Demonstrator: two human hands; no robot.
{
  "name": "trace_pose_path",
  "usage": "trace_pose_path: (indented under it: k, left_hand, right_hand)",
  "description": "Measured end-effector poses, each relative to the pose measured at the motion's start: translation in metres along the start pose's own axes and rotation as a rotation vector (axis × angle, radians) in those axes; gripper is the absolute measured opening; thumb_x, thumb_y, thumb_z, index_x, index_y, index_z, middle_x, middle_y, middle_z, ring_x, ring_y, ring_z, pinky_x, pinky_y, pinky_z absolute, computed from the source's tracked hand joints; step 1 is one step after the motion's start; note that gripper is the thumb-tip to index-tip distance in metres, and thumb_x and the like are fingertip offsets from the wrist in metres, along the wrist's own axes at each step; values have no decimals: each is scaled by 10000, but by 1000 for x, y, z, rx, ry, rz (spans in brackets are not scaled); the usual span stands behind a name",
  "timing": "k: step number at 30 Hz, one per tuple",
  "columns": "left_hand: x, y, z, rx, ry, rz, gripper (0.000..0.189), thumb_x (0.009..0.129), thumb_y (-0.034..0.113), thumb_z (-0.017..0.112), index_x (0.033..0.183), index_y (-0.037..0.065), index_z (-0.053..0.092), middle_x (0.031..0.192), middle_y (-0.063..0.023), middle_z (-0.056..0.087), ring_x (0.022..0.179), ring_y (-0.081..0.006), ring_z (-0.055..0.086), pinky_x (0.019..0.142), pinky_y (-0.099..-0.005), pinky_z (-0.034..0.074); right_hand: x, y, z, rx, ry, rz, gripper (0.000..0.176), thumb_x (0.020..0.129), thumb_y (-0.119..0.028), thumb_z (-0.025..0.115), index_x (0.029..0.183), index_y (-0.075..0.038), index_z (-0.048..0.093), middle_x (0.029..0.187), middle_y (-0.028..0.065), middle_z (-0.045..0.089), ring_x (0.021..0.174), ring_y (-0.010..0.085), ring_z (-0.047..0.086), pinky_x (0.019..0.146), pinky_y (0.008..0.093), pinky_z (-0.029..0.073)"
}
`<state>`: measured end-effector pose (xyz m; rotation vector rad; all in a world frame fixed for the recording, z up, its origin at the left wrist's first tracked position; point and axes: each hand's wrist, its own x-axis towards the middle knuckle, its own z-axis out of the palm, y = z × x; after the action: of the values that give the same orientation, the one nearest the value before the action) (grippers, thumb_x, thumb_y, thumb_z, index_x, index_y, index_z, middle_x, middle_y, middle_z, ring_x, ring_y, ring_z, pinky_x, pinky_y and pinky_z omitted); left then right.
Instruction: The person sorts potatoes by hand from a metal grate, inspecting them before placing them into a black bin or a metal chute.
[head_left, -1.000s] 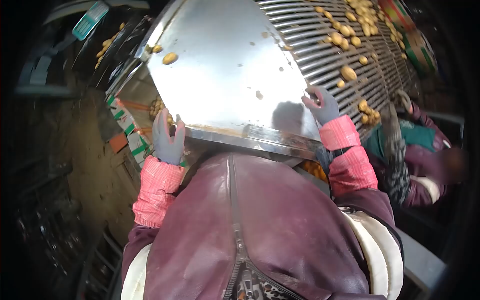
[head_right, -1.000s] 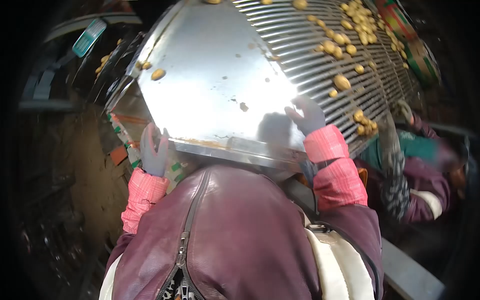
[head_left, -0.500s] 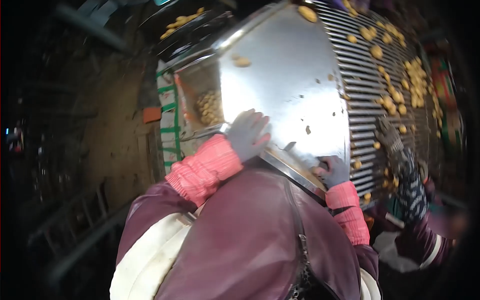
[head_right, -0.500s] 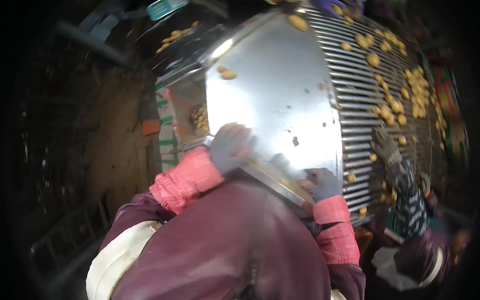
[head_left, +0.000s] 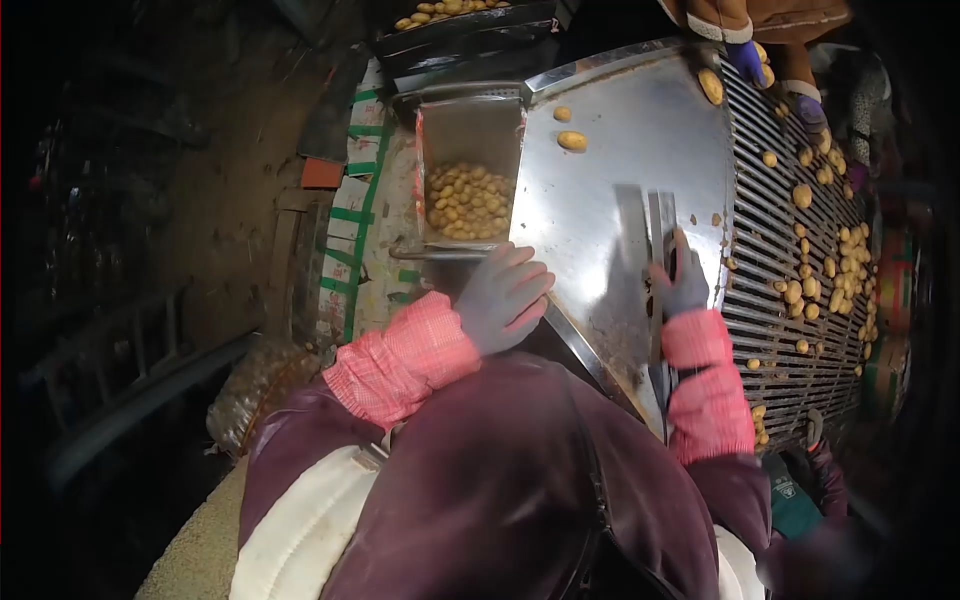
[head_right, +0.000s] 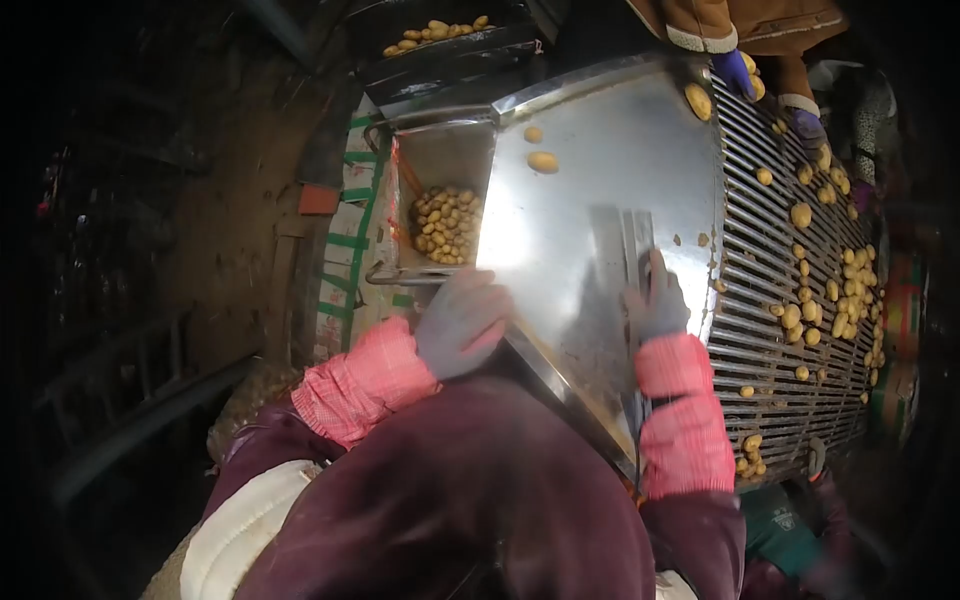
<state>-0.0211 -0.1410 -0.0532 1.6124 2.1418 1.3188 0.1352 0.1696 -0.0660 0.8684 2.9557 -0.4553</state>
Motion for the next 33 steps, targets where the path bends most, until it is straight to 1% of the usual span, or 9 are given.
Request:
trace_pose_path:
  k: [5,8,11,12,14,18,21,30,33]
  left_hand:
    - [-13,2,-11,-14,88,28,329,745,29,631,1074,28,624,1083,-123,615,1080,-371,542,970,-510,426]
    - [-25,-5,-24,-18,-25,-126,337,755,26,640,1091,29,633,1117,-133,615,1111,-375,544,979,-520,421]
    - [-39,-14,-24,117,152,-167,333,770,28,652,1103,36,643,1125,-135,624,1137,-375,548,982,-514,423]
    - [-23,-11,-34,111,261,-98,193,736,34,601,928,32,581,906,-142,566,928,-367,527,822,-469,431]
    - [-27,-21,-33,127,246,-204,194,766,54,612,957,27,594,921,-149,577,933,-380,534,825,-473,435]
    - [-28,-43,-15,213,363,-239,253,822,115,641,1051,12,608,961,-155,598,940,-387,549,832,-474,441]
    - [1,-63,1,163,392,-252,319,838,158,661,1112,7,598,980,-152,603,932,-376,557,832,-469,443]
    - [37,-73,-4,41,181,-327,355,814,177,681,1119,14,602,982,-176,616,933,-367,576,814,-455,458]
    - [14,-102,2,264,442,-286,340,847,187,668,1138,21,610,1023,-178,637,964,-336,608,816,-420,479]
  right_hand:
    - [106,-70,18,8,-99,67,728,821,-356,685,1450,-158,377,1219,239,544,1074,408,598,910,458,491]
    - [116,-118,24,36,-132,26,695,817,-376,678,1420,-170,399,1240,247,527,1114,433,571,947,458,470]
    - [110,-143,39,100,-95,-73,738,821,-389,687,1446,-138,386,1282,214,511,1124,398,576,946,434,476]
    - [107,-149,39,237,-122,-54,735,828,-386,672,1453,-136,377,1296,208,504,1140,393,567,961,435,471]
    - [98,-157,35,512,-181,-14,729,844,-380,643,1467,-133,358,1325,196,490,1171,385,547,992,435,461]
    - [79,-152,26,179,-140,-289,787,791,-400,720,1454,-130,393,1294,156,510,1075,352,603,902,428,505]
    - [55,-170,25,14,-309,-236,749,800,-359,697,1452,-146,398,1243,170,517,1014,377,616,870,451,516]
    - [63,-155,48,120,-76,-64,707,805,-303,673,1448,-168,411,1098,165,547,841,380,641,759,438,542]
    - [74,-164,52,164,-55,-146,684,807,-338,700,1413,-126,464,1113,157,574,810,334,646,763,408,538]
